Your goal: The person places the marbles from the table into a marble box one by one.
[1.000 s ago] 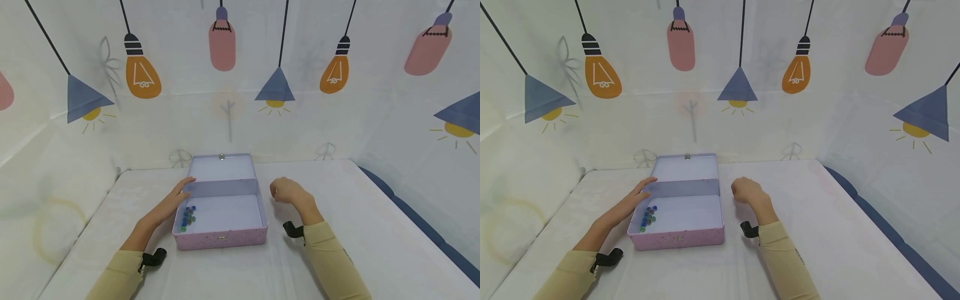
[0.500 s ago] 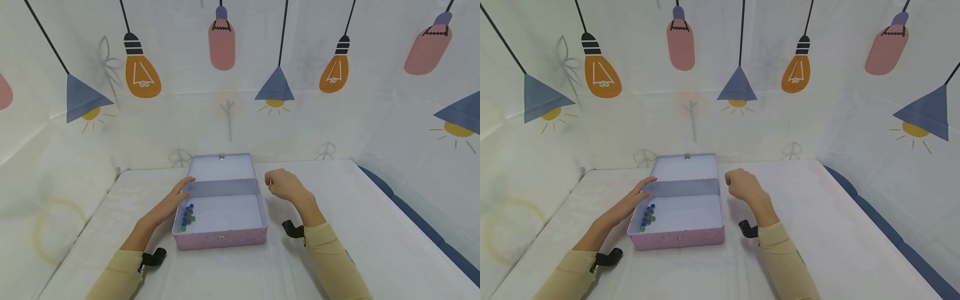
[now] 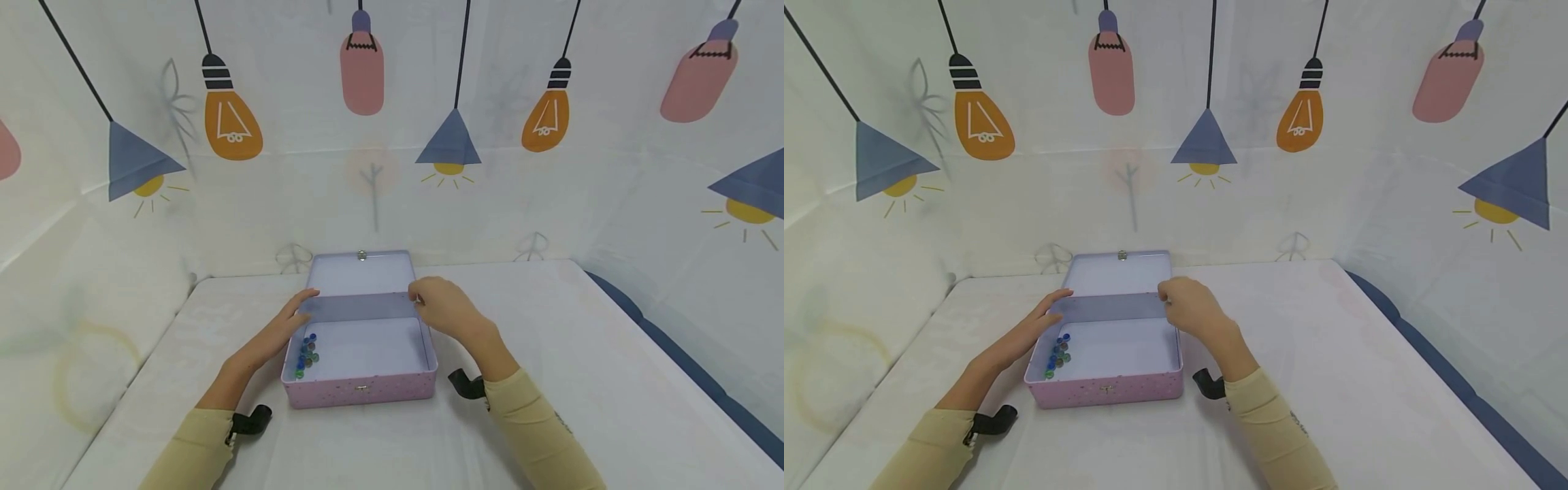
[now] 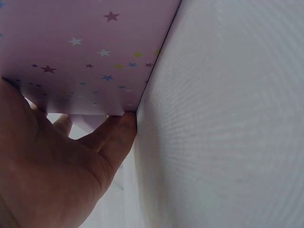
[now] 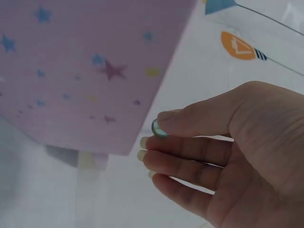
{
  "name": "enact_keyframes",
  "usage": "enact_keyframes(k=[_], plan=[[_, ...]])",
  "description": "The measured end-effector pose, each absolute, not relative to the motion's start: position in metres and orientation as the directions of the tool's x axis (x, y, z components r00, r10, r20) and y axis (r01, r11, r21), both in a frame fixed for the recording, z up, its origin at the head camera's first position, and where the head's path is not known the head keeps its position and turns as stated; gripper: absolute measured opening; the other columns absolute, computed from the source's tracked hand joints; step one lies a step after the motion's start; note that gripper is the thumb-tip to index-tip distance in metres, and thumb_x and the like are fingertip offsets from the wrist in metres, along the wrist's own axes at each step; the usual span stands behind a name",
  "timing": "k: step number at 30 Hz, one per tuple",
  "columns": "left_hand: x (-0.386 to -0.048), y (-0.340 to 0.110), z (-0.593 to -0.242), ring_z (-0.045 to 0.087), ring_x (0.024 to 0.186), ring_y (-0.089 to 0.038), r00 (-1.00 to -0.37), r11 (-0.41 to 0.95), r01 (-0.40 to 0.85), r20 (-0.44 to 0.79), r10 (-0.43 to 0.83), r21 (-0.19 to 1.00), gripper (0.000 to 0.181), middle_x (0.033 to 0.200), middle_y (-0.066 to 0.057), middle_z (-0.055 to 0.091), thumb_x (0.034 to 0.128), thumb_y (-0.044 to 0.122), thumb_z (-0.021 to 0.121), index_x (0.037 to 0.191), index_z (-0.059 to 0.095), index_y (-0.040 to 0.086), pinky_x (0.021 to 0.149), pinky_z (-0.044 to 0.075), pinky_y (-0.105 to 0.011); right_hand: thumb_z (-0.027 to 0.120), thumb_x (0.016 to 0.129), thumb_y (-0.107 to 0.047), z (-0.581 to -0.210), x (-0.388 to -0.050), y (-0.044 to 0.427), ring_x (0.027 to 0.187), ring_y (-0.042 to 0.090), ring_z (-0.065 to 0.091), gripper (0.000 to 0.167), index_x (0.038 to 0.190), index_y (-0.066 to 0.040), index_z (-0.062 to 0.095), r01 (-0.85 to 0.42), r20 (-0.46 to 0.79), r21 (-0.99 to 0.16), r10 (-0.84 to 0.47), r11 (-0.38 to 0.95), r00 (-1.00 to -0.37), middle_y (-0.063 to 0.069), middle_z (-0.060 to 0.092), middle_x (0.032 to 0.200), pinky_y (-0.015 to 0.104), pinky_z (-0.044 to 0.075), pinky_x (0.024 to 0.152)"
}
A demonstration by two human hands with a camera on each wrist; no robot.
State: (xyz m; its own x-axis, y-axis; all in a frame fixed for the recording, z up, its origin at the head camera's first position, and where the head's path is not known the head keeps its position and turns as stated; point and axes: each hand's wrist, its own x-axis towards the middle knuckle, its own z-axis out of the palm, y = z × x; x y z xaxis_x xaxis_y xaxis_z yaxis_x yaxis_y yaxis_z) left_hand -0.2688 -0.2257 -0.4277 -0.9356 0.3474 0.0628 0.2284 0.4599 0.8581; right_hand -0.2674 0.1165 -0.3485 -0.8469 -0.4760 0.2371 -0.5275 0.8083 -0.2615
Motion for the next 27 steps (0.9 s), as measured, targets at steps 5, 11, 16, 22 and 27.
enact_keyframes(k=[5,11,16,22,27], plan=[[-0.270,-0.227,-0.429,-0.005,0.155,-0.041,-0.935,0.458,0.233,0.068,0.349,0.858,0.054,0.168,-0.013,0.002,0.1064,0.022,0.037,0.158,0.020,0.023,0.117,0.003,-0.072,0.061,0.093,-0.002,-0.354,-0.265,0.104,0.091,0.017,0.066,0.016,0.103,-0.008,0.071,-0.575,0.224,-0.283,-0.530,0.767,-0.818,0.004,0.072,0.100,0.034,0.056,0.081],[-0.270,-0.227,-0.429,-0.005,0.155,-0.040,-0.933,0.452,0.236,0.071,0.352,0.860,0.054,0.168,-0.013,0.001,0.1064,0.022,0.037,0.158,0.021,0.023,0.117,0.002,-0.072,0.061,0.094,-0.004,-0.362,-0.265,0.092,0.093,0.014,0.066,0.015,0.104,-0.009,0.072,-0.646,0.195,-0.256,-0.616,0.719,-0.763,0.001,0.072,0.099,0.032,0.055,0.083],[-0.270,-0.227,-0.430,-0.005,0.155,-0.040,-0.933,0.452,0.238,0.073,0.351,0.860,0.054,0.169,-0.012,0.001,0.1064,0.022,0.037,0.158,0.021,0.024,0.117,0.003,-0.072,0.062,0.093,-0.004,-0.370,-0.264,0.083,0.092,0.014,0.066,0.013,0.102,-0.008,0.071,-0.688,0.178,-0.223,-0.665,0.690,-0.725,0.000,0.072,0.098,0.031,0.056,0.082],[-0.269,-0.227,-0.429,-0.005,0.155,-0.040,-0.934,0.459,0.237,0.071,0.349,0.856,0.054,0.169,-0.011,0.002,0.1065,0.023,0.037,0.158,0.020,0.025,0.117,0.003,-0.072,0.063,0.093,-0.004,-0.379,-0.263,0.076,0.097,0.016,0.067,0.014,0.104,-0.006,0.072,-0.715,0.145,-0.199,-0.701,0.670,-0.698,0.002,0.073,0.102,0.032,0.056,0.086],[-0.269,-0.227,-0.429,-0.004,0.155,-0.040,-0.934,0.463,0.237,0.068,0.351,0.854,0.054,0.169,-0.011,0.002,0.1065,0.026,0.038,0.158,0.020,0.025,0.117,0.004,-0.073,0.064,0.093,-0.006,-0.387,-0.262,0.072,0.094,0.015,0.066,0.012,0.102,-0.008,0.072,-0.713,0.122,-0.170,-0.703,0.681,-0.701,0.000,0.072,0.101,0.030,0.055,0.083]])
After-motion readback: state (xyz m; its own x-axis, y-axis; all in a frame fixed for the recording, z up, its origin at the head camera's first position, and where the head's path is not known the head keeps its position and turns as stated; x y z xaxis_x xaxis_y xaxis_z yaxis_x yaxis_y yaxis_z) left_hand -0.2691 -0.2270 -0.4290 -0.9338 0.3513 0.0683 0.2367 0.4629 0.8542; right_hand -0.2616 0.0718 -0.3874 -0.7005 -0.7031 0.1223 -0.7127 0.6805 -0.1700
